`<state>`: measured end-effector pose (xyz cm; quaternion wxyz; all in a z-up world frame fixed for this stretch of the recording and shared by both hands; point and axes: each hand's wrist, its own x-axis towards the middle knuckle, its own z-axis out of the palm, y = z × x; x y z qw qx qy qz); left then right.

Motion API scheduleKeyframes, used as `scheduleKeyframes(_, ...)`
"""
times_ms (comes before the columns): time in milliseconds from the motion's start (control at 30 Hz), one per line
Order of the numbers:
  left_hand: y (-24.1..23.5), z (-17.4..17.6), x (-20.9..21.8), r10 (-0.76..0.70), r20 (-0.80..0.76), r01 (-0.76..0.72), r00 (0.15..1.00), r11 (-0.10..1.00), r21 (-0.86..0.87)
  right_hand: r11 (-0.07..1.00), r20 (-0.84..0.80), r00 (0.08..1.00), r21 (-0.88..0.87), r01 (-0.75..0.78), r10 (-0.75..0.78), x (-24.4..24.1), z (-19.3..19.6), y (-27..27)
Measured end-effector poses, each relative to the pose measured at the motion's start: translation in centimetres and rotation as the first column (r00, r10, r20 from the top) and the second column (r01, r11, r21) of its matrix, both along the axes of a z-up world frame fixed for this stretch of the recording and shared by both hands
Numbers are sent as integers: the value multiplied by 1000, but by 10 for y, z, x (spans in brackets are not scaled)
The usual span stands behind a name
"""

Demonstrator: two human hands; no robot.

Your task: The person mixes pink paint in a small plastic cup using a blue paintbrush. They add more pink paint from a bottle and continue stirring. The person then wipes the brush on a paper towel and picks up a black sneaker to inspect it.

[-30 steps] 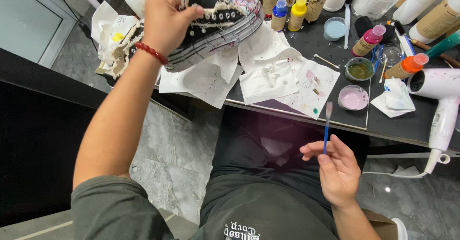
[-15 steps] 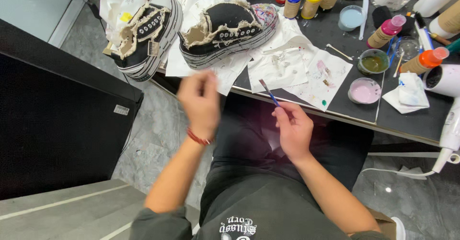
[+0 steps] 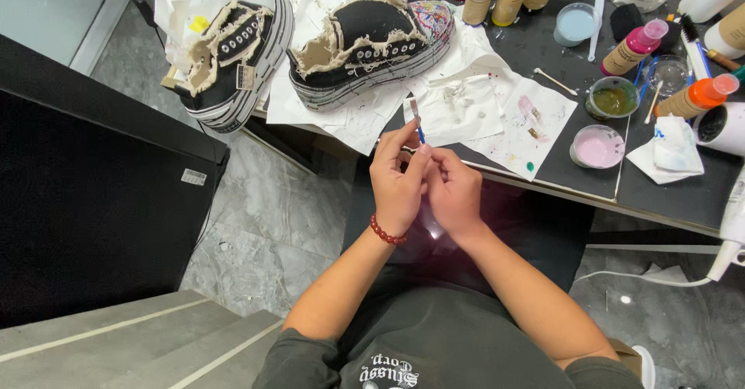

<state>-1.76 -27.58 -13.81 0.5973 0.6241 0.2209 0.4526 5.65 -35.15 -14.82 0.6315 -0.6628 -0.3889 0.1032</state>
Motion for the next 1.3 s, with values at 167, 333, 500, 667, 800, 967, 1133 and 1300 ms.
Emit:
scheduleKeyframes(167,10,1,8,-7,3,7,1000,1000,3,1000,-112,994,-24,12,-14,0,-6,5)
scheduleKeyframes(333,15,2,25,3,14,-2,1000,997,-76,998,-137,989,-43,44,-49,7,-6,10)
scheduleKeyframes(500,22,4,35,44,-7,-44,999,998,-40,993,56,992,-4,116,-116,11,-8,17)
scheduleKeyframes(667,19,9,33,76,19,-79,997,966,244,989,107,984,-16,144,-142,14,-15,21)
scheduleKeyframes(800,2,9,25,-12,4,9,1000,891,454,981,364,920,-66,181,-145,22,-19,21)
scheduleKeyframes(967,6,13,24,203,-83,-156,976,909,387,987,-74,985,27,158,-155,17,-17,17)
scheduleKeyframes(1133,7,8,28,55,-48,-54,997,998,33,993,-236,967,34,109,-98,4,-20,6)
scheduleKeyframes(1300,5,7,31,82,-45,-74,996,985,153,985,-18,986,48,165,-164,2,-22,6)
